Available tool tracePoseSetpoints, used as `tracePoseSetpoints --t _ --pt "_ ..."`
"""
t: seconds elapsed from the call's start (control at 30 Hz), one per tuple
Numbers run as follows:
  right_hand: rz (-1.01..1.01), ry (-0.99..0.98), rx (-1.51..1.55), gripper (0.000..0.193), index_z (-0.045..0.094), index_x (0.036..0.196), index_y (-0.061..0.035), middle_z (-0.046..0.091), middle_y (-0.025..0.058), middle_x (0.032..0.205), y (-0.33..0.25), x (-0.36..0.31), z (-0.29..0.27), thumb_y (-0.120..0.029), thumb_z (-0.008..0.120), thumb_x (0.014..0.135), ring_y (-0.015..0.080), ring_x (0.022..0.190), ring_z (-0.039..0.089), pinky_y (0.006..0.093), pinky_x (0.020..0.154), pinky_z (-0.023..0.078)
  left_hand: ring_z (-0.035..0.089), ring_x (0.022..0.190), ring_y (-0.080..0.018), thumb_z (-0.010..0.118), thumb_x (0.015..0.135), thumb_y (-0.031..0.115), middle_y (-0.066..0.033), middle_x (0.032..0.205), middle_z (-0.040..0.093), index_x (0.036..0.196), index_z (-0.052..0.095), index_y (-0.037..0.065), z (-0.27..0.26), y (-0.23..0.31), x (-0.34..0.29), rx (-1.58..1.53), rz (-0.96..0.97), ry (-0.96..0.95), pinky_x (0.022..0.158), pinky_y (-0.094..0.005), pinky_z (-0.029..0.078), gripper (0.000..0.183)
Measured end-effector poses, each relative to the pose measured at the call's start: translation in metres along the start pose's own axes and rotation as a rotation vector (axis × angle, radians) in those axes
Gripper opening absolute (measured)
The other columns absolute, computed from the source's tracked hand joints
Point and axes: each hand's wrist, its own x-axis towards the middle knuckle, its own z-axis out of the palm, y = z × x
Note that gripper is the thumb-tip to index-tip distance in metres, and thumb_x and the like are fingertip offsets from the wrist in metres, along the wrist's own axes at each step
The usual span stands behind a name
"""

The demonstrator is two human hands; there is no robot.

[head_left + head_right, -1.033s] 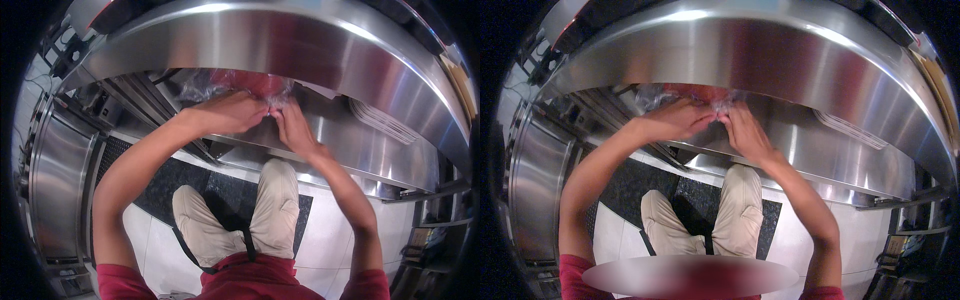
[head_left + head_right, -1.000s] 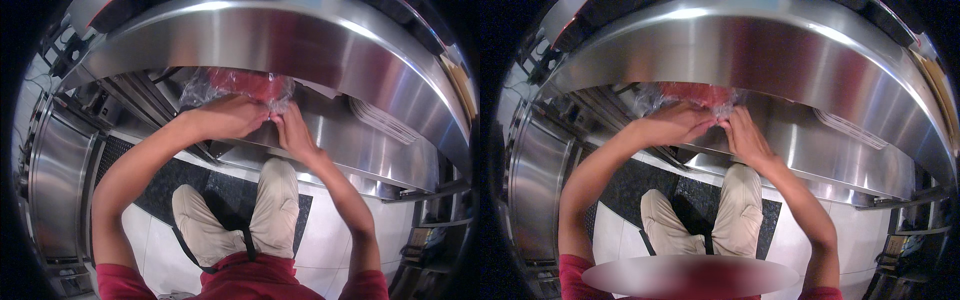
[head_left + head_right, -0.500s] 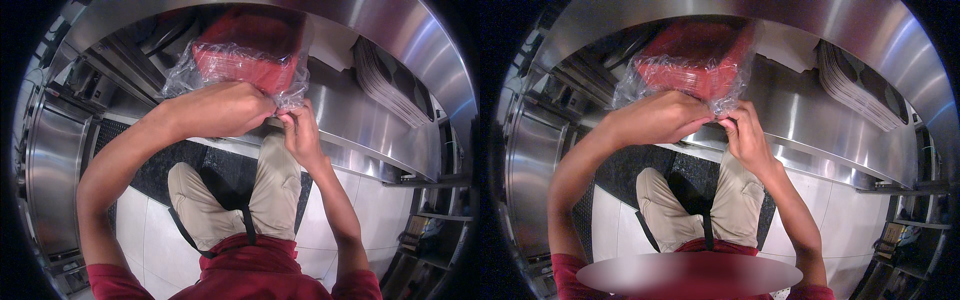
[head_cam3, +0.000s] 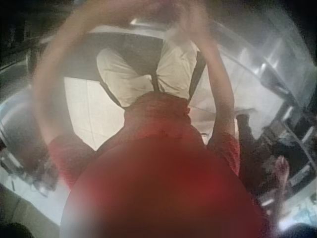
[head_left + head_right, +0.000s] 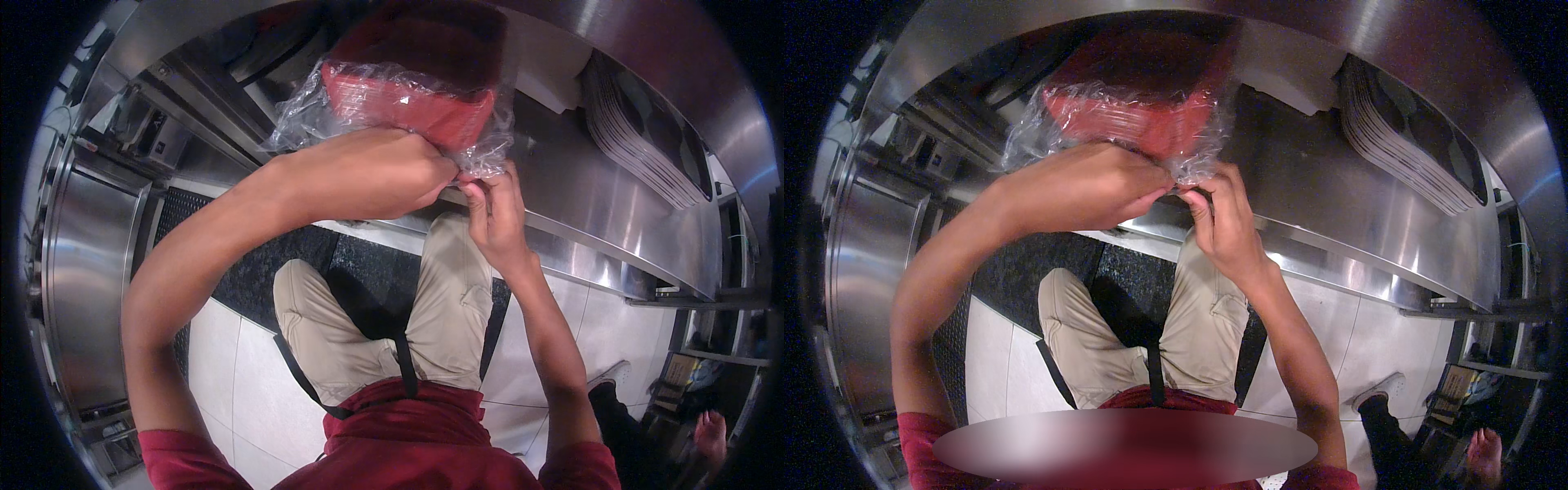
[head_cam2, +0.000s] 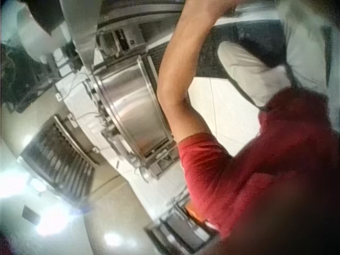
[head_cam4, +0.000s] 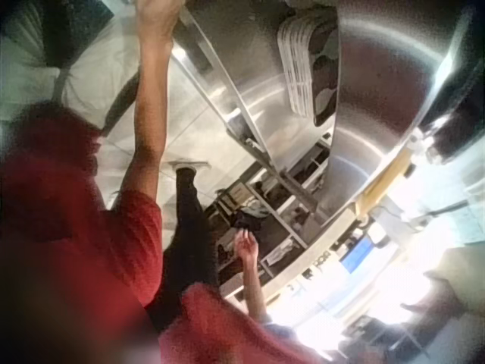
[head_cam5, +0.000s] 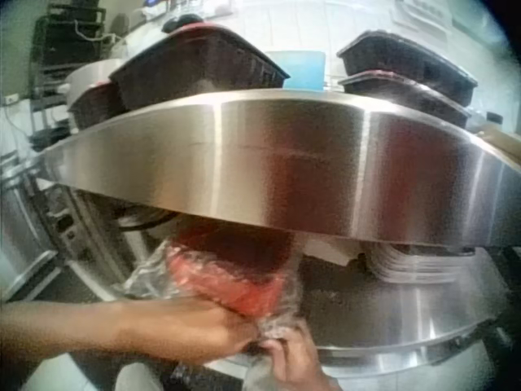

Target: The person assembles bento boxes by placing a boiled egg into each container, sprinkling seasoning from a shaker, and adding chopped green onions. They then retrieve a plastic lid from a shelf and place it on one of the boxes.

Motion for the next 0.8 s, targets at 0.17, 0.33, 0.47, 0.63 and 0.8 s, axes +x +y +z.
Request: tracePoseSetpoints --t 0.17,0.33,0.47,0.63,0.8 --pt "0.003 0.002 -0.044 0.017 0.056 0.111 -0.0005 0.057 0.0187 0.108 -0.001 0.002 -0.003 -0.006 0.061 0.095 0.0362 0.098 0.058 0.0401 0.086 0.048 0.071 0.076 -0.0381 0.064 0.080 0.000 -0.0245 0.078 0.067 0.089 0.064 -0.008 0.000 0.004 0.001 0.109 0.018 0.019 0.065 -0.0427 0.057 0.012" --pt "0.024 0.001 -0.013 0.016 0.057 0.109 0.0001 0.057 0.0185 0.107 -0.002 0.003 -0.004 -0.003 0.061 0.094 0.0359 0.095 0.058 0.0408 0.084 0.048 0.071 0.073 -0.0381 0.063 0.079 0.000 -0.0240 0.076 0.067 0.090 0.065 -0.009 -0.002 0.003 0.001 0.122 0.036 0.029 0.064 -0.0423 0.057 0.014" --pt "0.049 -0.010 0.014 0.019 0.055 0.112 0.0009 0.057 0.0179 0.108 0.001 0.001 -0.003 -0.003 0.061 0.094 0.0325 0.098 0.060 0.0378 0.085 0.049 0.071 0.071 -0.0381 0.063 0.080 0.003 -0.0232 0.074 0.067 0.088 0.064 -0.008 -0.001 0.003 0.002 0.154 0.028 0.030 0.063 -0.0425 0.056 0.014" --pt "0.094 0.170 0.186 0.028 0.050 0.122 0.0013 0.056 0.0156 0.117 -0.004 -0.005 0.011 -0.007 0.060 0.097 0.0250 0.111 0.059 0.0337 0.092 0.053 0.068 0.071 -0.0395 0.063 0.083 0.011 -0.0228 0.072 0.065 0.087 0.063 -0.004 0.002 0.003 0.004 0.114 -0.057 0.030 0.063 -0.0456 0.054 0.015" --pt "0.574 0.352 0.627 0.033 0.048 0.128 0.0025 0.058 0.0139 0.121 -0.027 -0.009 0.022 -0.011 0.059 0.100 0.0221 0.110 0.061 0.0355 0.097 0.053 0.065 0.076 -0.0423 0.060 0.090 0.017 -0.0216 0.076 0.065 0.090 0.062 0.001 0.001 -0.001 0.005 -0.023 -0.194 -0.028 0.068 -0.0498 0.052 0.017"
